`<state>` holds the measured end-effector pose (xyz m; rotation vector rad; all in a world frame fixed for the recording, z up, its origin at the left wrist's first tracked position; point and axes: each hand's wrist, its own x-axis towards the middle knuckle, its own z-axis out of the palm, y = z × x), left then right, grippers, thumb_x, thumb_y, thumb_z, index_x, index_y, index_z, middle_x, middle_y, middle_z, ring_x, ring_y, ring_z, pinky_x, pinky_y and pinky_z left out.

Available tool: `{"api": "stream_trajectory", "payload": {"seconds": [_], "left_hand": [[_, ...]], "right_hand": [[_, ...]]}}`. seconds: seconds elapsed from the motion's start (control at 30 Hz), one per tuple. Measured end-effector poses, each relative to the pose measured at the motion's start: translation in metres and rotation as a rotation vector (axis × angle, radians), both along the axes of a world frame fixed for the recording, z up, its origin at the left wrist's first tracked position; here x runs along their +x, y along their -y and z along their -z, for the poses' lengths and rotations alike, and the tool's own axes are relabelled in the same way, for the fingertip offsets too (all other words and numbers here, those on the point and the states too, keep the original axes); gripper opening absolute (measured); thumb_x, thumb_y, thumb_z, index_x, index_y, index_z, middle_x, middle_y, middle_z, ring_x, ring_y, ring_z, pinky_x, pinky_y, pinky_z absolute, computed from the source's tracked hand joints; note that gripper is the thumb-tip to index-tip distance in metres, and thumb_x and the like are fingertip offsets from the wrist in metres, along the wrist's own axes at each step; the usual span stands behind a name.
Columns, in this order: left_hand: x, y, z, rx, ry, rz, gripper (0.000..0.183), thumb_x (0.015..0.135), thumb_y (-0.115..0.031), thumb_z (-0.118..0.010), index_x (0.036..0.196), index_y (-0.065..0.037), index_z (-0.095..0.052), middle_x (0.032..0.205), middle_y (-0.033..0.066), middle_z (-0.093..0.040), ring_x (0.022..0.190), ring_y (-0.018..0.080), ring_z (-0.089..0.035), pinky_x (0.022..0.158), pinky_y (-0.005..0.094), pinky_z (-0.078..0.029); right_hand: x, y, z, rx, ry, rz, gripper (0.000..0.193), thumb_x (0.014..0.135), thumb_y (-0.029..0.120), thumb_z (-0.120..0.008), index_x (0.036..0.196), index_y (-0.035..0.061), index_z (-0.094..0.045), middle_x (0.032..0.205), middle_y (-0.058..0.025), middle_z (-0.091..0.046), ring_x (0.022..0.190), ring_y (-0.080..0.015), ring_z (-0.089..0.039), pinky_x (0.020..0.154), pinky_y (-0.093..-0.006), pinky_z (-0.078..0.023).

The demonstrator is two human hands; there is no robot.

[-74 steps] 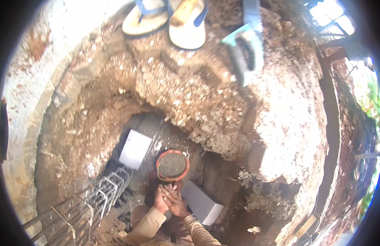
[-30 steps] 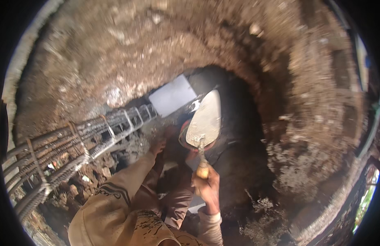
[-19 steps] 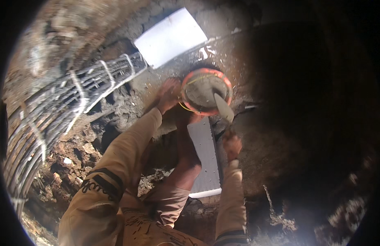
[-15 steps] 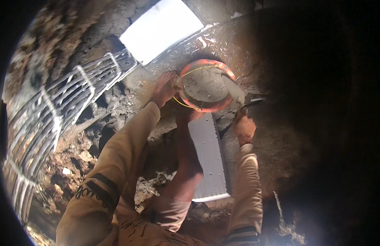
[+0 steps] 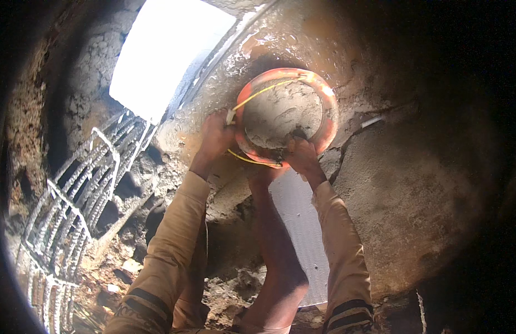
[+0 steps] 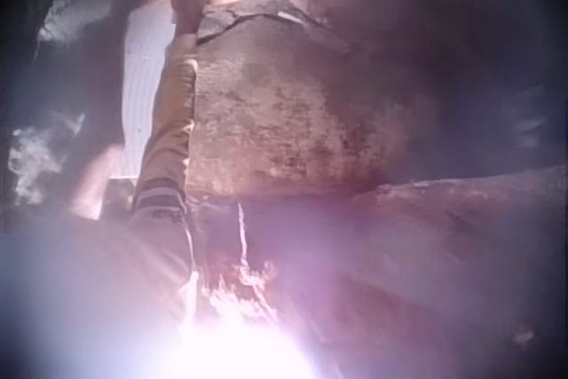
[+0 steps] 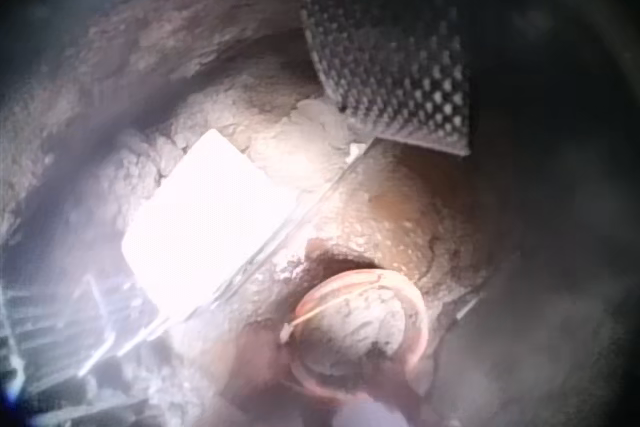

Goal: The person scoops mortar from a bucket with a trowel and applies it to the base of a narrow pit. They then lift a white concrete block and place it into the pit, pressing it into the mortar. The person repeats this process with a second block, using a tape measure to check alignment.

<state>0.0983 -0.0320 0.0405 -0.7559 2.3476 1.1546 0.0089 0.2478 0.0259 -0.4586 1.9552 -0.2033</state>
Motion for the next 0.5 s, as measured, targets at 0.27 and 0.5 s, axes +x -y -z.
{"api": "stream_trajectory", "payload": {"seconds": [0.27, 0.5], "left_hand": [[-0.100, 0.006, -0.002, 0.021, -0.027, 0.026, 0.026, 0.092, -0.014, -0.060, 0.110, 0.003, -0.069, 0.096, 0.0293, -0.069, 0.089, 0.0445, -0.068, 0.082, 0.0513, -0.052], [-0.087, 0.012, 0.026, 0.087, -0.009, 0.001, 0.040, 0.094, -0.023, -0.059, 0.125, 0.000, -0.067, 0.114, 0.0300, -0.069, 0.112, 0.0501, -0.062, 0.103, 0.0565, -0.045]], "right_hand": [[0.020, -0.031, 0.006, -0.330, 0.093, 0.618, 0.064, 0.079, 0.012, -0.079, 0.137, 0.0009, -0.056, 0.124, -0.0241, -0.065, 0.119, -0.0439, -0.061, 0.100, -0.0487, -0.049], [0.025, -0.030, 0.014, -0.590, -0.214, 0.362, 0.062, 0.080, 0.011, -0.079, 0.138, 0.0063, -0.057, 0.129, -0.0221, -0.063, 0.122, -0.0427, -0.061, 0.102, -0.0482, -0.050]]}}
